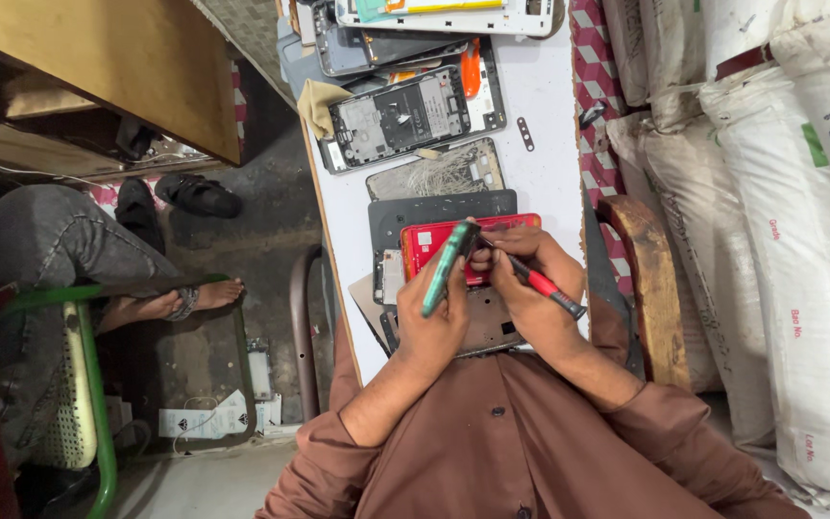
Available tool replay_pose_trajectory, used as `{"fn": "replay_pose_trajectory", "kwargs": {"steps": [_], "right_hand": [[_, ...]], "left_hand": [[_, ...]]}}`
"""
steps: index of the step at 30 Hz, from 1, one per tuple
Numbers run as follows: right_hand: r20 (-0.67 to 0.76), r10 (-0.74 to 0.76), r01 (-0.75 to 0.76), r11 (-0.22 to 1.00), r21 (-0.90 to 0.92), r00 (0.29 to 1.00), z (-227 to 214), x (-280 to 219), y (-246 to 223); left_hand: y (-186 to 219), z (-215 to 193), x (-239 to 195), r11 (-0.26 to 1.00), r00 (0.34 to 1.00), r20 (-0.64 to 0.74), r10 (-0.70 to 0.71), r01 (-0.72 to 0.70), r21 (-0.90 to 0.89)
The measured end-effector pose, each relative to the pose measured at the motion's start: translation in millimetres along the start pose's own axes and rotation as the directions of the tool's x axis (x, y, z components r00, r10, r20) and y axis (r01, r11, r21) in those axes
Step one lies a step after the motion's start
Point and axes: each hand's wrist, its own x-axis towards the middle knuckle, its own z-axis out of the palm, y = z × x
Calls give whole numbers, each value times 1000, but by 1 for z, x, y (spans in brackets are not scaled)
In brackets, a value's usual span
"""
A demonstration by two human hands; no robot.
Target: The person uses a red-handled screwdriver to pry and separate the screen from the frame of a smartphone. They rotate the device and continue working along the edges to loosen the casing.
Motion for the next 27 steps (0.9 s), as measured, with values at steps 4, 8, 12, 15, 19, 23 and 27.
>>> {"fn": "replay_pose_trajectory", "kwargs": {"steps": [4,8,12,15,19,23,27], "right_hand": [[26,-10,12,998,-62,1000,-2,0,5],[52,-69,71,997,-36,996,-2,0,10],[77,-77,87,987,-137,994,-3,-4,10],[75,-70,79,988,-134,995,-2,-5,8],[45,-66,65,998,5,997,-3,-3,4],[58,-95,99,993,-69,994,-5,-2,0],[71,-177,188,961,-204,982,-4,-1,-4]], "left_hand": [[-13,3,-15,978,979,-23,-202,200,-64],[-19,5,-17,990,989,-50,-139,137,-38],[-17,5,-14,990,992,-30,-125,122,-75],[-13,4,-7,990,992,-29,-121,123,65],[-5,-1,0,988,998,-50,-44,51,146],[-1,-4,3,992,993,-71,-94,100,82],[-4,-5,3,978,977,-67,-201,204,51]]}}
